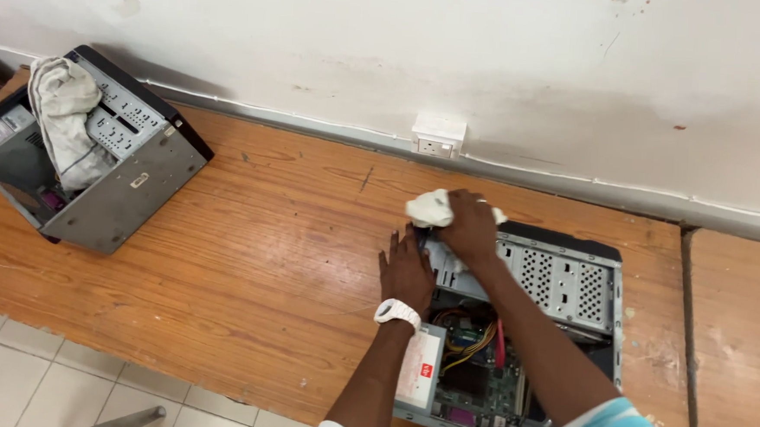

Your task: Cleaning the interior and components of a desktop computer case with a white cloth.

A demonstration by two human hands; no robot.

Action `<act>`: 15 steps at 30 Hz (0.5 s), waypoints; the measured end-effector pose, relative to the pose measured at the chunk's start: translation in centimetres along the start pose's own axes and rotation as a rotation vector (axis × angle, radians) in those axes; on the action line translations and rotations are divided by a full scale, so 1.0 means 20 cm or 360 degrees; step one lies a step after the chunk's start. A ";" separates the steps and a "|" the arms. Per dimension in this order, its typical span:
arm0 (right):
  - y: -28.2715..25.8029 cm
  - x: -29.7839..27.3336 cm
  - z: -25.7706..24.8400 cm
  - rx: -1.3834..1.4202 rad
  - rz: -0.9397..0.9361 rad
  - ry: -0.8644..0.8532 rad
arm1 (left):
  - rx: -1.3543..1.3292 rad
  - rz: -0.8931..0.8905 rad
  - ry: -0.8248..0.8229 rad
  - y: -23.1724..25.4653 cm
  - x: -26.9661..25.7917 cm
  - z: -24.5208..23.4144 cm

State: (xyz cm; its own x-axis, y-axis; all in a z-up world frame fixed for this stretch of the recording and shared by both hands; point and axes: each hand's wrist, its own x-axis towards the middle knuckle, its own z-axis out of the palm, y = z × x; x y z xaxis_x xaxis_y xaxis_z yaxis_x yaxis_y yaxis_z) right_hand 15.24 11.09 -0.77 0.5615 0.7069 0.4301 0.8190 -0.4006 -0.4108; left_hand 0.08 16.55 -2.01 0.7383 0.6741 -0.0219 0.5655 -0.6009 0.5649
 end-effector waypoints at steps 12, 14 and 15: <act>0.62 -0.46 -0.57 -0.0425 0.0711 0.0040 | -0.0116 -0.0051 -0.0190 0.04 0.00 -0.05; 0.64 -0.47 -0.60 -0.0465 0.0774 0.0063 | -0.0108 -0.0063 -0.0182 0.03 0.00 -0.05; 0.65 -0.46 -0.61 -0.0509 0.0771 0.0105 | -0.0146 -0.0049 -0.0149 0.03 0.00 -0.05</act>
State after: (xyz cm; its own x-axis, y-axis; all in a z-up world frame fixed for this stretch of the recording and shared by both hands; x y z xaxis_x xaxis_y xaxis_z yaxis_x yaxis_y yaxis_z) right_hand 22.12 -7.75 -0.19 0.8786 0.3659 0.3070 0.4565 -0.8324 -0.3144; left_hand 0.03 16.57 -0.88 0.7547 0.6459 -0.1149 0.5555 -0.5360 0.6357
